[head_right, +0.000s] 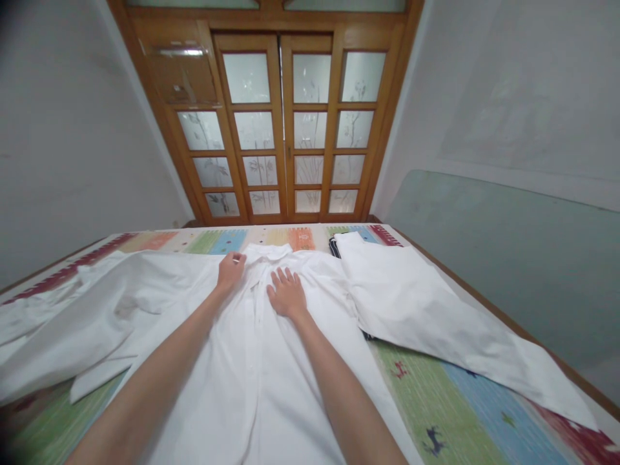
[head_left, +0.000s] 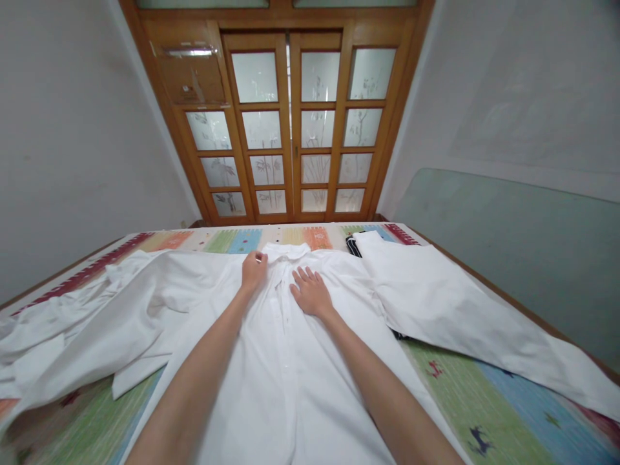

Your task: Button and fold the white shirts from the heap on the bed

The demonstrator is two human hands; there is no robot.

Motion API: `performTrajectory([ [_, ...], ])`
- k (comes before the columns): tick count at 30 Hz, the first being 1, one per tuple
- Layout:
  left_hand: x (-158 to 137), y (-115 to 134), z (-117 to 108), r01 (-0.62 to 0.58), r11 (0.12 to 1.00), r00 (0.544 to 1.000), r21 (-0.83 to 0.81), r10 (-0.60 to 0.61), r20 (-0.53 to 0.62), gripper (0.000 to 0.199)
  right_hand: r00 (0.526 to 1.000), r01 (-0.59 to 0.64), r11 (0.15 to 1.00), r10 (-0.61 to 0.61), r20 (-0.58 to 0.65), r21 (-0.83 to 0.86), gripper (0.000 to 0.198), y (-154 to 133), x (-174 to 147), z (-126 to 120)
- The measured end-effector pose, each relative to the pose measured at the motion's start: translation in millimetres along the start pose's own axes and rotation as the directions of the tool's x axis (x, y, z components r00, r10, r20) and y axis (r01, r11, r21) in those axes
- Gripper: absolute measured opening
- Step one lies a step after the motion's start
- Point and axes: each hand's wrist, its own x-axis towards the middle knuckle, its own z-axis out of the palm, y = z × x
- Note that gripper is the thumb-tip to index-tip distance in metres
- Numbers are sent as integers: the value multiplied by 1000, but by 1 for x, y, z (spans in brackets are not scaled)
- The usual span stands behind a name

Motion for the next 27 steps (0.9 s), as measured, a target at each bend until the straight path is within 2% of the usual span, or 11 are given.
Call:
performTrajectory([
  [3, 21, 4, 4, 75, 996, 997, 51, -74, -25, 41, 1000, 0, 1000, 0, 1, 6, 57, 0, 0, -1],
  [9, 33, 8, 19, -97, 979, 990, 180, 76, 120, 39, 1000, 4, 1000, -4, -13, 3, 57, 1, 0, 0],
  [15, 27, 6, 29, -177, 931, 968, 319, 106, 230, 54, 1000, 9, 1000, -9, -25, -1, 57, 0, 0, 2],
  [17, 31, 3, 27, -261, 891, 945, 372, 156, 289, 56, 1000, 5, 1000, -5, -20, -2, 57, 1, 0, 2],
  [21, 50, 2, 16, -508, 767, 841, 391, 343, 419, 54, 1000, 0, 1000, 0, -11, 0, 57, 0, 0, 2],
  [23, 61, 5, 11, -560, 728, 810, 395, 380, 448, 53, 1000, 2, 1000, -2, -11, 3, 57, 0, 0, 1],
  [27, 80, 11, 3, -594, 705, 786, 387, 407, 466, 37, 1000, 4, 1000, -4, -16, 13, 57, 1, 0, 1],
])
